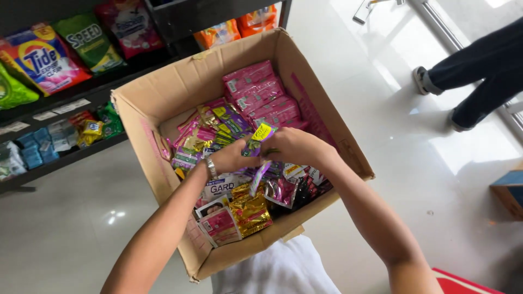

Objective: The person sorts various small packets of personal care products from a cardboard box and arranges them on store shelves. They handle multiple types of sachets, including green, purple, pink, and gold packets, organizing them into neat rows on the display racks.

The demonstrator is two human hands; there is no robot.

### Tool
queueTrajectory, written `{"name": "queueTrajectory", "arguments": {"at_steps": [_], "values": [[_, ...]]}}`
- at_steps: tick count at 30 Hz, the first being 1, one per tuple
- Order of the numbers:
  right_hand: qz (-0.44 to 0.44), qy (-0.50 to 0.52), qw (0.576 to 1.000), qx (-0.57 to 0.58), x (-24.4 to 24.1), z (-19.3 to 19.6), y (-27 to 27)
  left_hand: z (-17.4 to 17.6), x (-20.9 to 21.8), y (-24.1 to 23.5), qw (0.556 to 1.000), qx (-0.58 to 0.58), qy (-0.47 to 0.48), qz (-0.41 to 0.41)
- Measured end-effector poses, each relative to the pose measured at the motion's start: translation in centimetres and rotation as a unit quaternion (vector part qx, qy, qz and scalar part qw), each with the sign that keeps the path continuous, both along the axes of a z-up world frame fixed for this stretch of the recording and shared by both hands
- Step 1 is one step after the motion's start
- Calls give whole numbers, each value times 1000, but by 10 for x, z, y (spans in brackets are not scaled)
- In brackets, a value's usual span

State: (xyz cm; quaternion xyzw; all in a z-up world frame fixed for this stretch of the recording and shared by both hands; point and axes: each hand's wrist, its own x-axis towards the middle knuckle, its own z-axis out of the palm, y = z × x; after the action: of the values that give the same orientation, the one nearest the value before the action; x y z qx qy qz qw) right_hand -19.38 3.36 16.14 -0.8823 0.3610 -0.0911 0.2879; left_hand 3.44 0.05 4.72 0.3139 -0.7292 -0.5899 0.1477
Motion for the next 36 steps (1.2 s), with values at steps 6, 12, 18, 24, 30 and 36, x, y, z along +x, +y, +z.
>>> {"name": "queueTrajectory", "arguments": {"at_steps": [6,12,18,24,30,36], "values": [[-100,34,994,-14,17,-12,-8,9,-13,9,949,271,159,-23],[-241,-138,903,329,-6,-77,-66,-38,9,-5,965,246,-27,90],[-41,60,991,-109,22,-168,-63,-62,37,-8,960,87,-182,194],[-57,216,971,-84,48,-169,-30,-44,28,-5,950,161,-104,247],[-46,172,982,62,36,-154,-50,-59,29,-8,939,84,-189,274],[-118,-109,986,37,11,-154,-76,-145,54,-14,728,-252,-573,280]]}}
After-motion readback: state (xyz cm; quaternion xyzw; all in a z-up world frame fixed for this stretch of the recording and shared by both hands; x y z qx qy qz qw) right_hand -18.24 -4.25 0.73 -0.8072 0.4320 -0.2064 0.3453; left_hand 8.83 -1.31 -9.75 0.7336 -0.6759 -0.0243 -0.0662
